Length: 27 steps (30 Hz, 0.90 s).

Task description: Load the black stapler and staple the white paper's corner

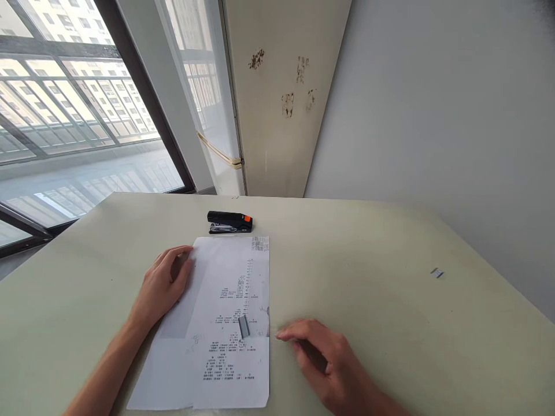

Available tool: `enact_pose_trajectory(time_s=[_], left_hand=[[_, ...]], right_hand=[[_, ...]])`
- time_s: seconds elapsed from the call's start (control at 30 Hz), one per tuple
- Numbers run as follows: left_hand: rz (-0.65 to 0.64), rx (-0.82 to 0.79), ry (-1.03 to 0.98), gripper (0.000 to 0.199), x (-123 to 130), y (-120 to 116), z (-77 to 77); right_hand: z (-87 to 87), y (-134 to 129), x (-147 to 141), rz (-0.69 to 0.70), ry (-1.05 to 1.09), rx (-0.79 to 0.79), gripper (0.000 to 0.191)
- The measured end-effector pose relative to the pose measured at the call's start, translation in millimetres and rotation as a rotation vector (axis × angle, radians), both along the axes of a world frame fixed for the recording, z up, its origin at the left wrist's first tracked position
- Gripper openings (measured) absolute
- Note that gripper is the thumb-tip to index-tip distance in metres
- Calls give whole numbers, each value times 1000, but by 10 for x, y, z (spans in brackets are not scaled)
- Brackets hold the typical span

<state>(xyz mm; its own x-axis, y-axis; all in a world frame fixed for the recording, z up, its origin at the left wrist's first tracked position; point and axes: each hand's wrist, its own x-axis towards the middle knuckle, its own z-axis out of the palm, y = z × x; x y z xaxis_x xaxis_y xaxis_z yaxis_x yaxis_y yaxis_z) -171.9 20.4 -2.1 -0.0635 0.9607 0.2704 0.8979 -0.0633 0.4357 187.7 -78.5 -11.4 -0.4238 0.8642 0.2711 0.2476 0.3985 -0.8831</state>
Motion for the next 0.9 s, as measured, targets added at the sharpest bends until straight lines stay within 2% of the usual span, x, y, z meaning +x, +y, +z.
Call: enact_pose_trajectory(time_s=[0.1,0.3,0.47,0.6,0.7,0.8,0.9], left_hand=[[26,-7,-40,39,-25,12,9],[91,-28,-108,40,-50,16,36],[124,40,69,40,70,100,90],[73,136,213,46,300,388,218],[-49,163,324,50,503,690,324],[-166,121,425,42,687,954,389],[-224,67,506,30,824,1124,446]], right_hand=[[-5,-16,13,-53,-7,-113,26],[1,-26,18,-40,5,-182,22],[35,-11,14,-54,17,-213,20],[63,-7,12,-63,33,-193,20],[71,-8,18,-65,51,-182,21],[70,-1,19,-67,63,-173,22],[80,11,16,-68,81,-135,23]])
